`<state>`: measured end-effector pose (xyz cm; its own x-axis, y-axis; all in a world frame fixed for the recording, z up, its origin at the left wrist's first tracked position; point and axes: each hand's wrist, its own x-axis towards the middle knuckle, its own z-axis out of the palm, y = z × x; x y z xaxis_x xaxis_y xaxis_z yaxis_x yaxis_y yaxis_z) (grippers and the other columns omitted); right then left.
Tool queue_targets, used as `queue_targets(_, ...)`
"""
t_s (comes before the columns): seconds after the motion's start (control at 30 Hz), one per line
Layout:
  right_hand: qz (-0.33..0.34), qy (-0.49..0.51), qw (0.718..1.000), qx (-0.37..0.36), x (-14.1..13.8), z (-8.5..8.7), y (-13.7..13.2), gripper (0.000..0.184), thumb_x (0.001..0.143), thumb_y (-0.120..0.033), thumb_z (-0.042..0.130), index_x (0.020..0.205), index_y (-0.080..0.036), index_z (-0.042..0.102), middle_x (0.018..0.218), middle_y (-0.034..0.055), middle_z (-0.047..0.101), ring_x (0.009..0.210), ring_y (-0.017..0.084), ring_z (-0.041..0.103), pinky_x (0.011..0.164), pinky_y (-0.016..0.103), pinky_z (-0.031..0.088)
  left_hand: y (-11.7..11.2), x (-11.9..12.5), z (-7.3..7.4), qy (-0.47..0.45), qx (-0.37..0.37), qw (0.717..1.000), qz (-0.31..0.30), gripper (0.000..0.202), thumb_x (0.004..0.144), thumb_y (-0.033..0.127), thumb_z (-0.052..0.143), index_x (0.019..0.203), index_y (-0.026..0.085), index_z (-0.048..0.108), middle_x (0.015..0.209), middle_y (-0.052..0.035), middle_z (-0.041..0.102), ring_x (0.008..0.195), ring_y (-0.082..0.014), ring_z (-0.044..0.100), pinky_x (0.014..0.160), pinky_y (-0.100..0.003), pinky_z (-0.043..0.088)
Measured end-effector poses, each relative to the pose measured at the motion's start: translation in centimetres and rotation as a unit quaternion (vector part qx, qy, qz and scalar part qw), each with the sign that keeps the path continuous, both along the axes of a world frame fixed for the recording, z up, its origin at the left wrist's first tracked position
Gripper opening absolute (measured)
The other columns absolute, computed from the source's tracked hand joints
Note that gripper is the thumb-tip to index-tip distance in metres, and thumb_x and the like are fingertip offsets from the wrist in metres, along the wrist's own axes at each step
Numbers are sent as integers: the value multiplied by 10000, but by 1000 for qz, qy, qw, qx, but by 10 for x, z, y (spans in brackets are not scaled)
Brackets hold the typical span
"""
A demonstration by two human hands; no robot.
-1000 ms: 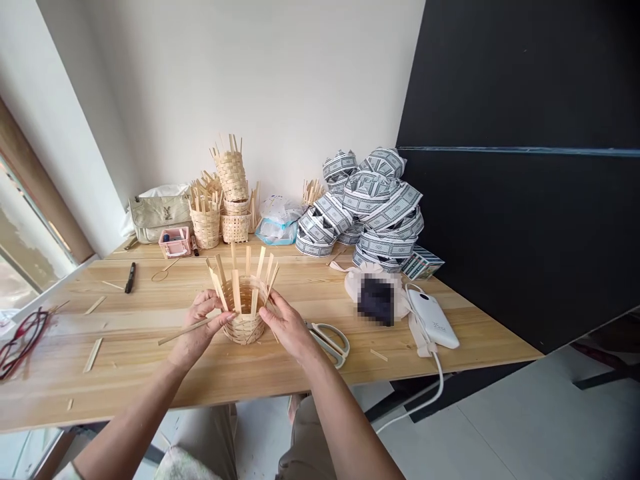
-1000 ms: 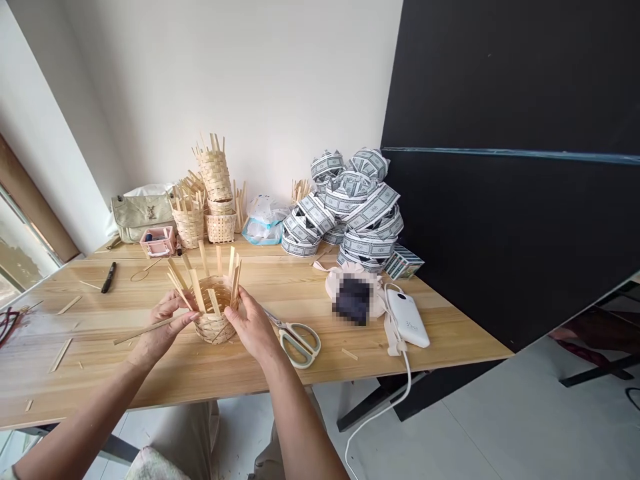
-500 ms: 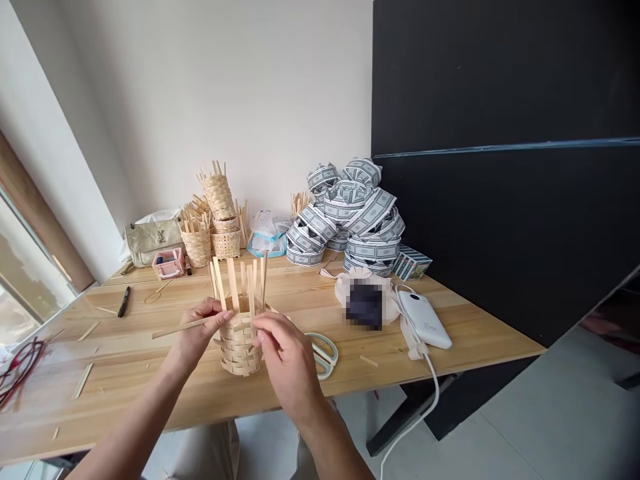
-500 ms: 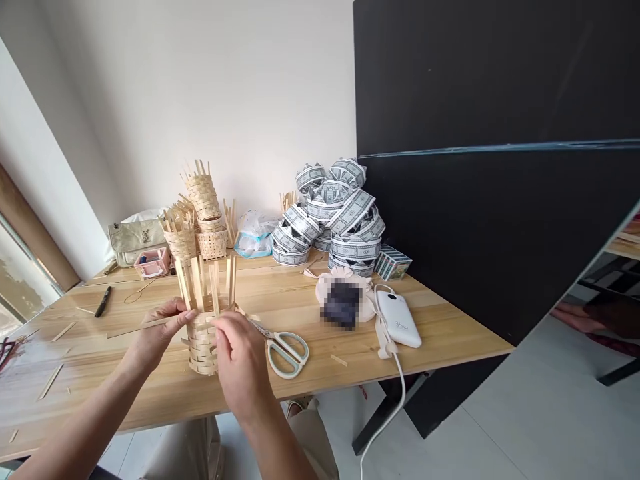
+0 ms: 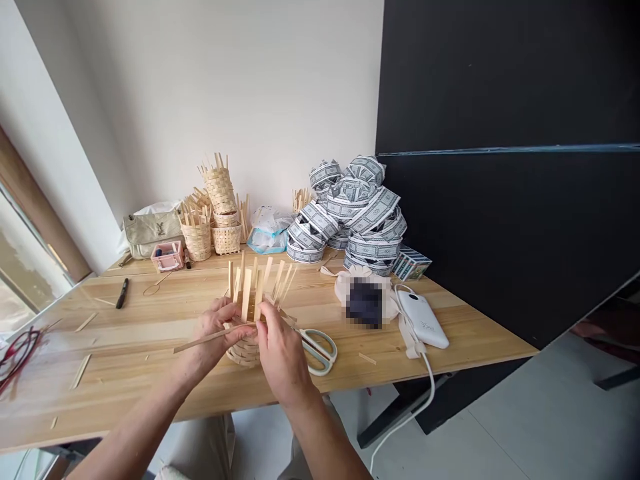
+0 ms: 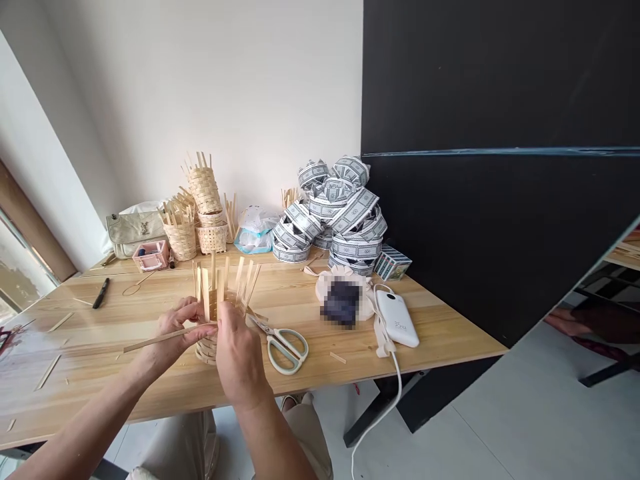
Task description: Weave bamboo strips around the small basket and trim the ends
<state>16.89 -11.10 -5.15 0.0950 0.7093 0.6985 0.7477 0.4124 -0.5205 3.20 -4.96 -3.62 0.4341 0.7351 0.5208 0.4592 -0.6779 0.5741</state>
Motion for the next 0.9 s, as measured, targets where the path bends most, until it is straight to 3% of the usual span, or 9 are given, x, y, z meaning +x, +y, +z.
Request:
queue_targets(0.1, 66, 17, 997, -27, 4, -2, 1, 244, 854, -81, 361, 974, -177, 552, 710, 19, 642, 528, 132, 597, 529, 229, 459, 0, -4, -4, -5, 17, 999, -26, 424, 729, 598, 544, 625, 189, 586, 657, 0, 522, 677, -173, 485, 605, -254, 348)
queue_targets(0.23, 136, 6, 990, -29, 6, -2, 0, 253, 848, -43, 378, 917, -177, 582, 824, 37, 655, 617, 112, 610, 565, 205, 463, 3, -9, -10, -2, 35, 998, -51, 419, 736, 589, 536, 634, 185, 581, 689, -15, 547, 707, -185, 504, 635, -269, 375)
queue_targets(0.4, 89, -61, 993, -37, -2, -7, 1, 194, 848, -72, 472, 796, -187, 619, 765, 23, 610, 677, 123, 582, 580, 205, 446, 4, -20, -20, 7, 34, 997, -72, 289, 748, 470, 611, 802, 186, 623, 814, -52, 598, 795, -208, 534, 710, -315, 433)
queue_targets(0.57, 66, -104, 992, -36, -6, -13, 2, 183, 832, -102, 535, 679, -185, 592, 709, 0, 563, 656, 112, 559, 592, 201, 431, 6, -40, -23, -20, -37, 987, -153, 209, 844, 233, 514, 1011, 218, 639, 1028, -85, 634, 970, -197, 580, 846, -330, 461)
queue_targets(0.77, 100, -91, 989, -58, -5, -10, 1, 169, 827, -103, 537, 707, -200, 605, 733, -8, 557, 666, 106, 561, 606, 202, 441, 6, -53, -3, -16, -144, 967, -209, 283, 847, 205, 488, 1096, 235, 619, 1067, -72, 661, 994, -193, 612, 847, -322, 499)
queue_targets(0.83, 100, -85, 990, -59, -5, -9, 1, 179, 820, -95, 539, 695, -201, 611, 727, -6, 564, 658, 108, 559, 602, 206, 440, 2, -55, 8, 33, -134, 968, -211, 306, 858, 205, 474, 1136, 241, 597, 1066, -64, 669, 973, -184, 628, 838, -311, 509)
queue_targets(0.9, 93, -82, 990, -64, -5, -9, 1, 180, 814, -93, 545, 688, -201, 616, 716, -6, 568, 652, 110, 557, 603, 207, 437, -3, -55, 17, 74, -63, 979, -181, 294, 850, 209, 498, 1118, 243, 612, 1063, -58, 676, 990, -187, 626, 864, -308, 498)
